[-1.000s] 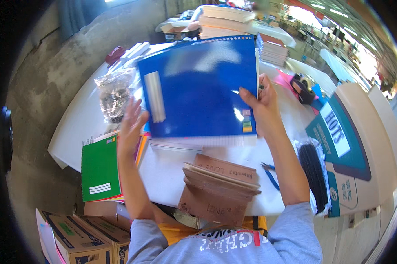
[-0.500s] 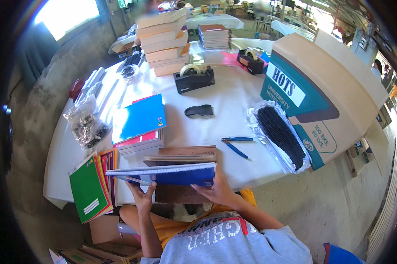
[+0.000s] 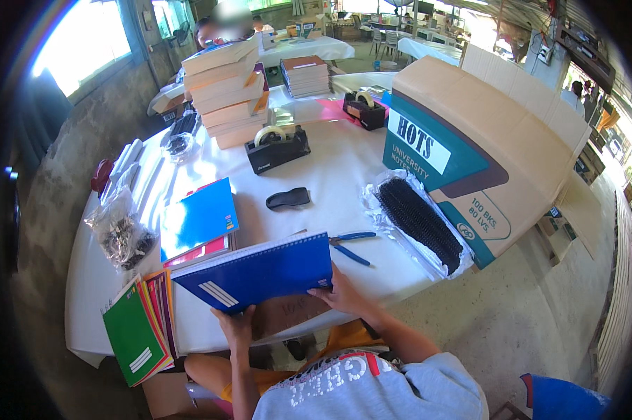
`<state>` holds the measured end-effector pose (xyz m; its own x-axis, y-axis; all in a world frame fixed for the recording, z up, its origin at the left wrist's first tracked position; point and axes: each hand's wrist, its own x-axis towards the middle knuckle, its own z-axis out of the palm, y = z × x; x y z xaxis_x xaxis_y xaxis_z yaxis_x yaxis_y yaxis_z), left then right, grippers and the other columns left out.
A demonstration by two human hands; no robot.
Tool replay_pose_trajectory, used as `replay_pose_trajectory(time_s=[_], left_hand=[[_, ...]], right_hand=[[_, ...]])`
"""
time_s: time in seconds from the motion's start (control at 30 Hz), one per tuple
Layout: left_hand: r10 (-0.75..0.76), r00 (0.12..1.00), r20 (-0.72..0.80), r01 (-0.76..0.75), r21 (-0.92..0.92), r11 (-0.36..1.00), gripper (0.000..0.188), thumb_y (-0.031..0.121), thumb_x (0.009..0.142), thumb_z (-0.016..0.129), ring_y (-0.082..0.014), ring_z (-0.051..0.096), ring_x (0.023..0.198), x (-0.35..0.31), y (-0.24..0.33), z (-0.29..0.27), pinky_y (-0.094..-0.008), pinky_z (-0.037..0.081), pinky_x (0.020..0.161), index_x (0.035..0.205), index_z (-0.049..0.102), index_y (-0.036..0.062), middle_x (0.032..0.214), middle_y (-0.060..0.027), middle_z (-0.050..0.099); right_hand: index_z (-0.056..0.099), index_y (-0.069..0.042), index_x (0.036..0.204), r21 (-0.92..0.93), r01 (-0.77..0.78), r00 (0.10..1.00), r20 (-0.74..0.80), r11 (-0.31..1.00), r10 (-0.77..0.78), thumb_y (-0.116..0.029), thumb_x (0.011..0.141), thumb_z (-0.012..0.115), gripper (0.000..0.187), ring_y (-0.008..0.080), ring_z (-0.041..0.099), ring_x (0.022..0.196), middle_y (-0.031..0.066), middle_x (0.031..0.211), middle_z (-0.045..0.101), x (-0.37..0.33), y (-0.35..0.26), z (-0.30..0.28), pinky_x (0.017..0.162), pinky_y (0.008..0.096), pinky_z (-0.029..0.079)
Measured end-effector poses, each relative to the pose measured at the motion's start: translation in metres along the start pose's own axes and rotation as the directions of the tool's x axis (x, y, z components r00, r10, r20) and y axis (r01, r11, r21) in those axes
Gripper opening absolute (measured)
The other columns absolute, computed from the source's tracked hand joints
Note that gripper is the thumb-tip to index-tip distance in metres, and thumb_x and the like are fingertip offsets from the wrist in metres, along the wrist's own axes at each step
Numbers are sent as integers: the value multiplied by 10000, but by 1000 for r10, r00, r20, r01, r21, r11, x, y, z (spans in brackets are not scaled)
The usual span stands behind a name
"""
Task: The person repeatedly rubs the covers of spiral-bound notebooks with a small grey object. They handle several notebooks of different colors, including yellow, red, green, and blue, rubbing each one individually before stacking them.
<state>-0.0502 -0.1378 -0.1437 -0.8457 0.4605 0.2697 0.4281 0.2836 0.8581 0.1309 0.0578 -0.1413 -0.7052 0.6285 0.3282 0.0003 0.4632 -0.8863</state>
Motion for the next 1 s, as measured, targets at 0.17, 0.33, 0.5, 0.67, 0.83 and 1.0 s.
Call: replay_pose_trajectory(time_s=[0.17, 0.33, 0.5, 0.67, 0.83, 1.0], left_hand=[[64, 986, 156, -69, 27, 997, 565, 36, 792, 654, -397, 584, 862, 7, -14, -38, -448, 450, 716, 1222, 308, -83, 977, -261, 578], [191, 978, 83, -163, -270, 949, 419, 38, 831, 621, -126, 495, 549, 73, 71, -49, -274, 412, 496, 1188, 404, 19, 705, -79, 572], [163, 986, 36, -149, -251, 956, 355, 19, 835, 610, -107, 490, 540, 89, 54, -39, -250, 398, 483, 1112, 388, -3, 680, -66, 562], [153, 982, -111, -181, -330, 927, 338, 48, 858, 601, -103, 485, 567, 73, 46, -25, -240, 403, 491, 1110, 381, 3, 719, -62, 563], [73, 996, -51, -86, -363, 928, 458, 27, 868, 573, -115, 531, 652, 62, 32, -19, -223, 409, 522, 1250, 320, 31, 775, -58, 557], [328, 940, -92, -326, 36, 945, 457, 19, 868, 546, -313, 596, 769, 54, 12, -13, -379, 466, 649, 1244, 287, -8, 911, -185, 602]], right_hand=[[224, 43, 1320, 299, -242, 969, 119, 923, 215, -188, 855, 629, 658, 110, 554, 537, 83, 854, 585, 22, -42, -9, 455, 250, 490], [278, -78, 1335, 286, -139, 990, 67, 948, 125, -55, 828, 626, 615, 135, 555, 753, 79, 1045, 531, 98, -120, -49, 393, 223, 451], [278, -69, 1352, 184, 22, 989, 142, 983, -49, -65, 836, 622, 620, 101, 531, 682, 76, 1017, 557, 133, -138, -41, 397, 214, 429], [300, -56, 1337, 172, 51, 981, 174, 984, -82, -57, 836, 617, 593, 91, 517, 604, 82, 998, 566, 135, -135, -40, 403, 223, 427], [347, 25, 1276, -78, 113, 978, 186, 991, -97, -112, 809, 660, 579, 169, 610, 667, 120, 845, 629, 133, -124, -38, 548, 300, 493], [404, 6, 1264, -95, 28, 925, 380, 995, 10, -100, 791, 688, 562, 171, 596, 915, 106, 1031, 608, 124, -93, -50, 788, 285, 492]])
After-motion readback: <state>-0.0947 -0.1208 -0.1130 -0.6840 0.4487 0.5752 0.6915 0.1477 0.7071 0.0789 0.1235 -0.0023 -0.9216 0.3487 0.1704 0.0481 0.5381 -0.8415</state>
